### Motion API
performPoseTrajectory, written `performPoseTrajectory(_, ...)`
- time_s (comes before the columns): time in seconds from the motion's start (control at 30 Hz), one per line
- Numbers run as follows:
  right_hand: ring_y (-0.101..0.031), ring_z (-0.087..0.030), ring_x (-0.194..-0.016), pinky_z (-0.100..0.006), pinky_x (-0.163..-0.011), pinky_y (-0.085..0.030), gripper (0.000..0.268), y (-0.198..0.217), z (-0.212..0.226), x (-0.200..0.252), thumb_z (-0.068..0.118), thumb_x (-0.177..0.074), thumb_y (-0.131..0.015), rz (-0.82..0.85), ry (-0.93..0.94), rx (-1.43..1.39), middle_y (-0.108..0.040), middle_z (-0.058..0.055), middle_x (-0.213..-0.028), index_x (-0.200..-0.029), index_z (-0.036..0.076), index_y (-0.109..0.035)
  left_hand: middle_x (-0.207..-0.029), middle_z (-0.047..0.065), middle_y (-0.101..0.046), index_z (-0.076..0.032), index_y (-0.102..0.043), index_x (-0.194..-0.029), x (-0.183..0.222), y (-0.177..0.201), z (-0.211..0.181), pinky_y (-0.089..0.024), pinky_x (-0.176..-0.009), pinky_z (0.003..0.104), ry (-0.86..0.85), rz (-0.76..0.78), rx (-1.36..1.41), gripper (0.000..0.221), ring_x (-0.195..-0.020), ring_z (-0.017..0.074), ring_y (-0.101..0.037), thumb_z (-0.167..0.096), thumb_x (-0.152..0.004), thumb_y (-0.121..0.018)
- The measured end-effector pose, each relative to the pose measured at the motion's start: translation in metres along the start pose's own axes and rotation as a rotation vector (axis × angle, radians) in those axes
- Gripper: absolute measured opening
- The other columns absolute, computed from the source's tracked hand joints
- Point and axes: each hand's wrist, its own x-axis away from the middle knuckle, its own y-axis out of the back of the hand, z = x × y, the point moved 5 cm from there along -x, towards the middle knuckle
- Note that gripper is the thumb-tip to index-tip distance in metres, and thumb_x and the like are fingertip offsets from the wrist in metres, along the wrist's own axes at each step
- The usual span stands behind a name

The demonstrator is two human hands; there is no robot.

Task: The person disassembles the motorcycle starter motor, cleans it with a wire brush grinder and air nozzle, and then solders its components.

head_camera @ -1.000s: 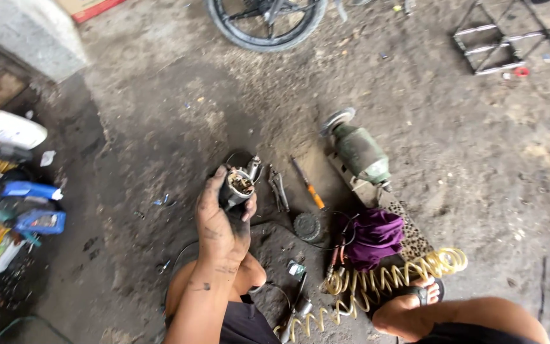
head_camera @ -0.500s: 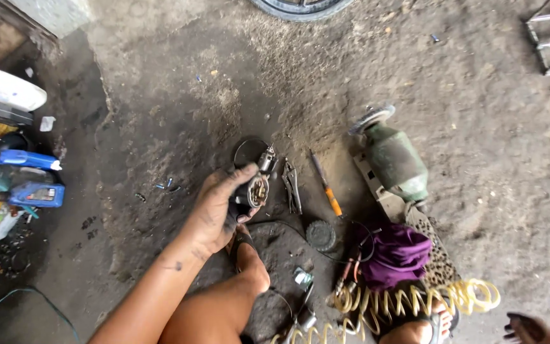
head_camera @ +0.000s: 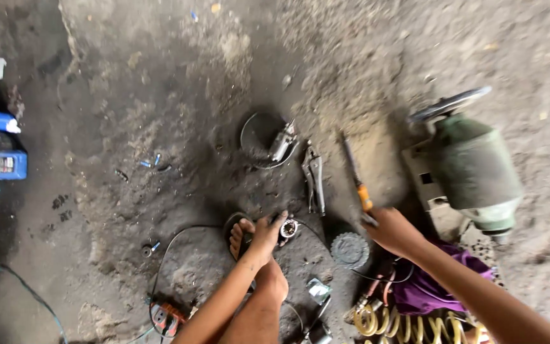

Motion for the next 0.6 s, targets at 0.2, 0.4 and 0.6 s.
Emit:
performPoseTrajectory(0.2,-0.069,-0.043,-0.111,-0.052,-0.096,-0.058,0.069,-0.082,0.062,-0.122,0.057,-0.084,-0.075,-0.223,-0.124,-0.026,-0.069,-0.021,-0.113,-0.127,0.008,-0.052,-0.080,0.015,-0.077,-0.006,-0.080,-0.088,-0.016,0.024,0.030,-0.059,-0.072,0.039,-0.194,0.045,-0.451,0.039,-0.081,0.0265,-0.075,-0.045,-0.093,-0.076)
performPoseTrajectory(0.4,-0.071,-0.044,-0.107,-0.050,-0.096,-0.059,0.079,-0.122,0.054,-0.176,0.050,-0.076,-0.087,-0.216,-0.324,-0.009,-0.061,-0.016,-0.111,-0.121,0.008,-0.037,-0.092,0.019,-0.075,-0.006,-0.074,-0.102,-0.019,0.019,0.043,-0.060,-0.078,0.047,-0.436,0.142,-0.831,0.032,-0.089,0.0399,-0.074,-0.037,-0.094,-0.072)
performPoseTrajectory(0.6,-0.067,-0.048,-0.115,-0.058,-0.104,-0.053,0.085,-0.087,0.072,-0.116,0.058,-0.067,-0.088,-0.167,-0.298,-0.347,-0.070,-0.030,-0.116,-0.118,0.002,-0.050,-0.106,0.022,-0.063,-0.004,-0.070,-0.109,-0.010,0.006,0.032,-0.062,-0.076,0.049,-0.512,0.154,-0.951,0.034,-0.093,0.0450,-0.071,-0.037,-0.100,-0.064)
